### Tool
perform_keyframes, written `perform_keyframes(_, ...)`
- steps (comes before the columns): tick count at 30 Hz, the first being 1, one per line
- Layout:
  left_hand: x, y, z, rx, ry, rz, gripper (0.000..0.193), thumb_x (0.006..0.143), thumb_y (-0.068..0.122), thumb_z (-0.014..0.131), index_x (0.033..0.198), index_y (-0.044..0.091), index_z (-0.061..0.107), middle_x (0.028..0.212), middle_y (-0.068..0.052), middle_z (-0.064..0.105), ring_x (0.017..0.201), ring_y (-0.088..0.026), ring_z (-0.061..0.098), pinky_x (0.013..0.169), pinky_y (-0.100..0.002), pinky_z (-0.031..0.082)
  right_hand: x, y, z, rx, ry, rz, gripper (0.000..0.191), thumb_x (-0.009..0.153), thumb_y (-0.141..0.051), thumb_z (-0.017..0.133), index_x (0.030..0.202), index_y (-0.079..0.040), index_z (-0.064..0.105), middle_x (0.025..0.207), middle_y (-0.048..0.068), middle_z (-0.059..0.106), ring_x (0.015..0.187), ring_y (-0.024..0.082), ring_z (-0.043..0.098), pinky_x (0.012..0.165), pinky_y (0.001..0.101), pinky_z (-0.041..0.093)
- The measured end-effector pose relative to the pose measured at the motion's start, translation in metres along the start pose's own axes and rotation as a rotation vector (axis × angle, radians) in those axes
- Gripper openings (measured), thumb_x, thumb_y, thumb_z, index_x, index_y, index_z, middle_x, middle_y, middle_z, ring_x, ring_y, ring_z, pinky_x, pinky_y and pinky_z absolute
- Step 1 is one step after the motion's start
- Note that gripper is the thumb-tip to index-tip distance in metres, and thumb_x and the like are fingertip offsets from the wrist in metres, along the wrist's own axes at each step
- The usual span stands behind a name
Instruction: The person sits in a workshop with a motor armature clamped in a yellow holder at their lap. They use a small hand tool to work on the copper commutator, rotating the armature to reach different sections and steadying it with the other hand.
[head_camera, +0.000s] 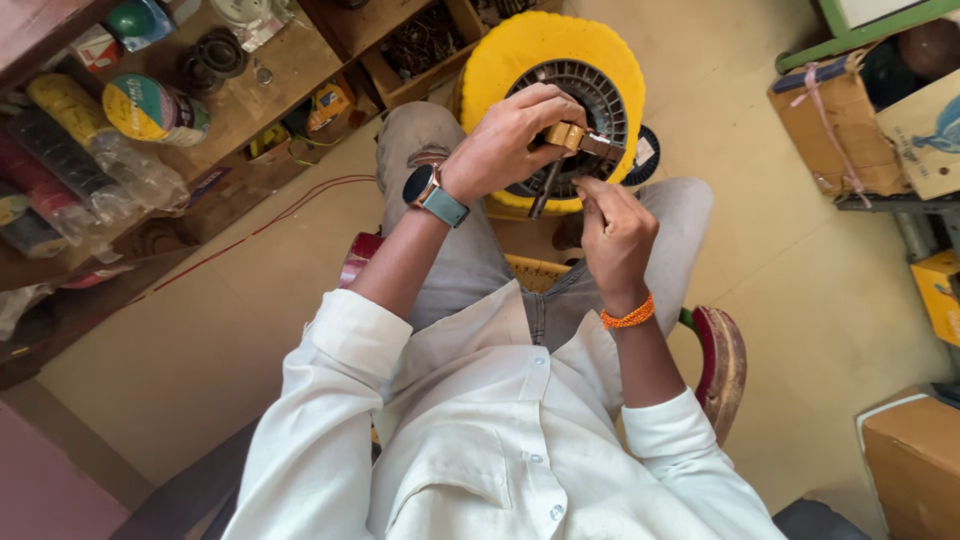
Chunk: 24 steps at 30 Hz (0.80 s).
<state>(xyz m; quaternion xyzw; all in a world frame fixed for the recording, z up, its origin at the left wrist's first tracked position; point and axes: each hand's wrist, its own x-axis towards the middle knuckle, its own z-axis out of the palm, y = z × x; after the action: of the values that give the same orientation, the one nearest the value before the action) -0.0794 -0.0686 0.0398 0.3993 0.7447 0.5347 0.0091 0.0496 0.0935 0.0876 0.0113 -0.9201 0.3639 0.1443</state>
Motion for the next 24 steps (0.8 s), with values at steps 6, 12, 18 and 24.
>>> perform_keyframes(6,0.002,0.0,0.004,0.033,0.012,0.001,0.04,0.082,0.005,0.084,0.118,0.006,0.066,0.115,-0.009,0.066,0.11,-0.032,0.064,0.095,-0.04,0.055,0.009,0.007,-0.008,-0.018,-0.094,-0.058,0.023,0.092,0.01,0.067,0.109,-0.002,0.076,0.088,0.014,0.072,0.078,0.025,0.071,0.07,0.0337,0.055)
perform_keyframes(12,0.001,0.001,0.003,0.044,0.02,0.015,0.04,0.08,0.003,0.082,0.116,0.006,0.066,0.116,-0.011,0.066,0.111,-0.033,0.064,0.095,-0.041,0.054,0.017,-0.005,-0.002,-0.028,-0.125,-0.058,0.023,0.091,0.009,0.07,0.109,-0.003,0.079,0.087,0.014,0.072,0.076,0.022,0.071,0.069,0.031,0.054)
perform_keyframes(18,0.001,-0.001,0.003,0.032,0.034,0.004,0.04,0.083,0.006,0.084,0.119,0.005,0.065,0.117,-0.012,0.066,0.11,-0.033,0.064,0.094,-0.041,0.055,0.041,-0.003,-0.025,0.456,-0.195,0.113,0.015,0.101,0.004,0.068,0.111,-0.001,0.077,0.105,0.01,0.078,0.092,0.007,0.068,0.083,0.0235,0.054)
perform_keyframes(24,0.001,-0.003,0.004,0.004,0.037,0.035,0.036,0.084,0.005,0.083,0.116,0.006,0.066,0.117,-0.01,0.066,0.111,-0.031,0.064,0.096,-0.04,0.055,0.037,-0.016,-0.02,0.213,-0.278,0.004,0.014,0.096,0.003,0.07,0.107,-0.002,0.077,0.095,0.012,0.077,0.082,0.017,0.072,0.075,0.0286,0.056)
